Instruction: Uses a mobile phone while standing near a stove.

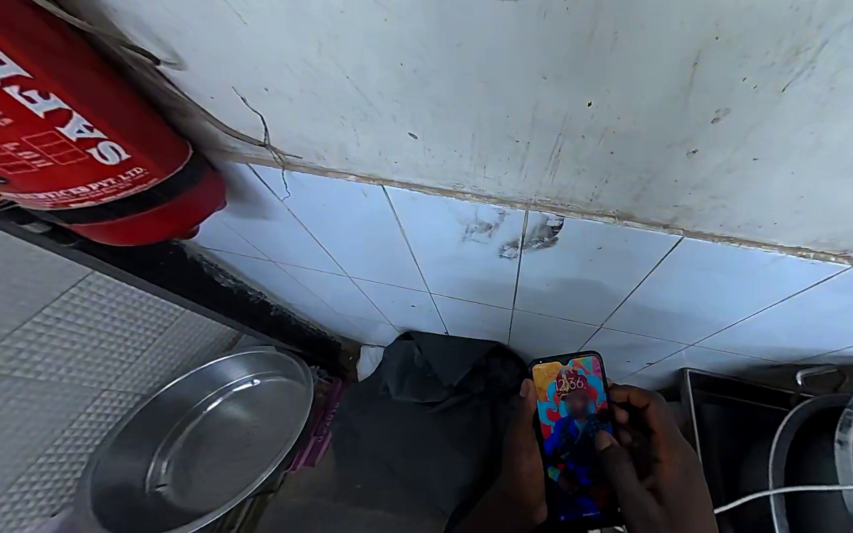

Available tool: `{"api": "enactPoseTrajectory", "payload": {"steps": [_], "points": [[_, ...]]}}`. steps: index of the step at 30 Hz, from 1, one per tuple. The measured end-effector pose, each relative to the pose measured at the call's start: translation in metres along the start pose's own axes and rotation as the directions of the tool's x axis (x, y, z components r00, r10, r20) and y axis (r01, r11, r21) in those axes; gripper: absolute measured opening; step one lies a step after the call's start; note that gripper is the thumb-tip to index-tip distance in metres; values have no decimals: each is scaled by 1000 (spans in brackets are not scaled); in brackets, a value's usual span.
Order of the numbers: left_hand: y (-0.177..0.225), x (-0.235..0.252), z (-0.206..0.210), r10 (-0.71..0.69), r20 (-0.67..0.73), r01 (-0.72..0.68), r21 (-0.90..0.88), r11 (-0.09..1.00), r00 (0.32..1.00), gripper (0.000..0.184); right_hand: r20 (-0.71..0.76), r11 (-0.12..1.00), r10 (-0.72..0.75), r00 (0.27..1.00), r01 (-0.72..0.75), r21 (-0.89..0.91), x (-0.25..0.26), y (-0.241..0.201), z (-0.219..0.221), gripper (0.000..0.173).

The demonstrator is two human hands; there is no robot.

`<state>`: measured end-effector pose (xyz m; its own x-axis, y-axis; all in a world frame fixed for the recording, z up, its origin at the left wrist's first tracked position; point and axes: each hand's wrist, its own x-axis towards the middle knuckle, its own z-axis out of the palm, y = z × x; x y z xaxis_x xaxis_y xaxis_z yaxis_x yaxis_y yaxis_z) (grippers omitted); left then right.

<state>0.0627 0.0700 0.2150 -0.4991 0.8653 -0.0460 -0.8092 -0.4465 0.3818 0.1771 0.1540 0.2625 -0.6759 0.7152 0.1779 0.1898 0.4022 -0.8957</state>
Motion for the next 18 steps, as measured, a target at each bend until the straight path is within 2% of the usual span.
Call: {"api": "enactPoseTrajectory", "payload": {"steps": [7, 12, 18], "points": [[2, 0, -2, 0, 112, 9, -79, 997, 994, 54, 48, 999, -35, 998, 35, 10, -6, 5, 0, 51], [1, -2, -2, -38, 62, 43, -73, 996, 997, 56, 51, 999, -33, 998, 31, 39, -10, 9, -1, 54], [1, -2, -2, -54, 113, 64, -89, 994, 992, 56, 43, 999, -38, 998, 37, 26, -12, 10, -1, 53]]}}
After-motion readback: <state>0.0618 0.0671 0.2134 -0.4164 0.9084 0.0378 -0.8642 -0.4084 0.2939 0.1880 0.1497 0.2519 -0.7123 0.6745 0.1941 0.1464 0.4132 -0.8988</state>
